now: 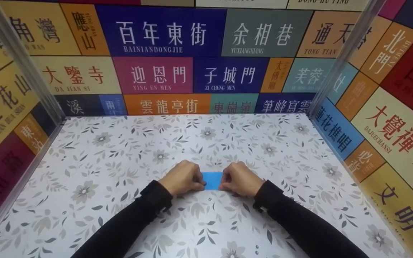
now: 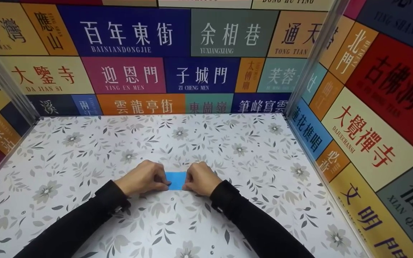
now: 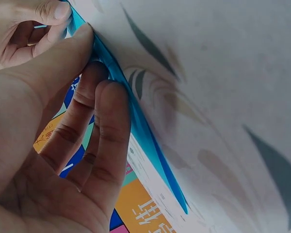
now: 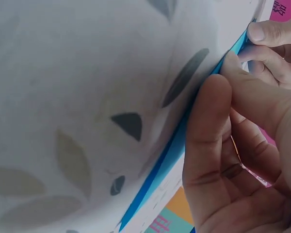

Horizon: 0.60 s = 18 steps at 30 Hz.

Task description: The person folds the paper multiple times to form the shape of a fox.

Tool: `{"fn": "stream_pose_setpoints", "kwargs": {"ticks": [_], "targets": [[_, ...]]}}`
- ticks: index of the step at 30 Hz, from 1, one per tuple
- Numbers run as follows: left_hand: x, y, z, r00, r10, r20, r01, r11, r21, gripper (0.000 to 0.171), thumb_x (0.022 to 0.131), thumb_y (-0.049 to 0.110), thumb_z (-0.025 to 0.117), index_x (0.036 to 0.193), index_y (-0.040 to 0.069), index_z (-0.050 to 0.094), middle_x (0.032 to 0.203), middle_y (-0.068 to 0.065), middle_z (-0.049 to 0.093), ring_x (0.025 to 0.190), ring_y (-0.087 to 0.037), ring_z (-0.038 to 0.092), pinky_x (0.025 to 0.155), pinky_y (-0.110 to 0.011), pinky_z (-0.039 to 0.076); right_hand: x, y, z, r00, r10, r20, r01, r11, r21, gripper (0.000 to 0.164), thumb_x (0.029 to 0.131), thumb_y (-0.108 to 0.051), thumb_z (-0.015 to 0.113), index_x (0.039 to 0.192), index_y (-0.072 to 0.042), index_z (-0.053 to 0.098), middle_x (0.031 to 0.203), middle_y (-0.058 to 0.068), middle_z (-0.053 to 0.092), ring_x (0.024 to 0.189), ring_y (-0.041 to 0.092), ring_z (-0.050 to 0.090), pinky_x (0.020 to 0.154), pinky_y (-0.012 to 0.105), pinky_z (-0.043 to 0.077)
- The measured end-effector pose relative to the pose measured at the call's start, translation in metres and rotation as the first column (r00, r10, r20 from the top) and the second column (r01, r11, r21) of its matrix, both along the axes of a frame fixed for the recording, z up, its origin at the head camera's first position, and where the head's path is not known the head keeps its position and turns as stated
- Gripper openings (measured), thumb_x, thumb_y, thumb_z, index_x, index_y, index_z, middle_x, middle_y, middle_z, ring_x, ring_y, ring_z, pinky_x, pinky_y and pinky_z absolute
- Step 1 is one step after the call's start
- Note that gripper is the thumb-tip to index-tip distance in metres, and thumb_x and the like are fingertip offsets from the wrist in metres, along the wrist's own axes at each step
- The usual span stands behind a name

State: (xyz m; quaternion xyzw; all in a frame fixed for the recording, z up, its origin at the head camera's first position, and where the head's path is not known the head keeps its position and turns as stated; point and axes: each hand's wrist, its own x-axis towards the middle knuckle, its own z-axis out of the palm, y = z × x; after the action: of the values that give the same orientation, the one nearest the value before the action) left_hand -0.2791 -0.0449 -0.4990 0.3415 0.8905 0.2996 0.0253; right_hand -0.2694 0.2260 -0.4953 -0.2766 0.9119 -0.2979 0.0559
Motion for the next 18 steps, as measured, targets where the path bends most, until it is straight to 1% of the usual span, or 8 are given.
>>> {"fn": "stream_pose_setpoints", "kwargs": {"ticks": [2,5,10,18], "targets": [[0.000,0.000,0.000,1.000,-0.001,0.005,0.001,1.000,0.005,0.013,0.087,0.013,0.102,0.096,0.011,0.093,0.095,-0.004,0.089,0.091,-0.024,0.082,0.088,-0.041,0.068,0.000,0.001,0.001,1.000,0.007,0.009,-0.007,1.000,0.004,0.018,0.092,-0.013,0.099,0.083,-0.010,0.084,0.070,-0.002,0.077,0.055,0.000,0.060,0.055,0.020,0.050],[0.001,-0.001,0.001,1.000,-0.006,0.005,0.006,1.000,0.013,0.013,0.087,0.013,0.102,0.097,0.011,0.092,0.095,-0.004,0.089,0.092,-0.024,0.083,0.089,-0.041,0.069,0.000,0.005,0.002,1.000,-0.003,0.028,0.002,1.000,0.013,0.019,0.092,-0.012,0.099,0.082,-0.010,0.084,0.069,-0.003,0.076,0.055,0.000,0.061,0.055,0.020,0.051],[0.001,-0.002,0.001,1.000,-0.011,-0.009,0.011,1.000,0.018,0.013,0.087,0.013,0.102,0.096,0.011,0.092,0.095,-0.004,0.089,0.092,-0.025,0.084,0.091,-0.042,0.069,0.000,0.012,-0.002,0.999,-0.019,0.041,0.019,1.000,0.001,0.019,0.093,-0.012,0.099,0.082,-0.011,0.084,0.072,-0.004,0.079,0.055,0.000,0.065,0.055,0.020,0.055],[0.001,-0.001,0.001,1.000,-0.005,0.006,0.005,1.000,0.017,0.013,0.088,0.013,0.102,0.097,0.011,0.092,0.095,-0.004,0.089,0.093,-0.024,0.083,0.092,-0.043,0.069,0.001,0.018,-0.005,0.999,-0.023,0.024,0.024,1.000,-0.020,0.018,0.093,-0.016,0.100,0.084,-0.013,0.084,0.076,-0.005,0.081,0.058,-0.001,0.068,0.059,0.020,0.059]]}}
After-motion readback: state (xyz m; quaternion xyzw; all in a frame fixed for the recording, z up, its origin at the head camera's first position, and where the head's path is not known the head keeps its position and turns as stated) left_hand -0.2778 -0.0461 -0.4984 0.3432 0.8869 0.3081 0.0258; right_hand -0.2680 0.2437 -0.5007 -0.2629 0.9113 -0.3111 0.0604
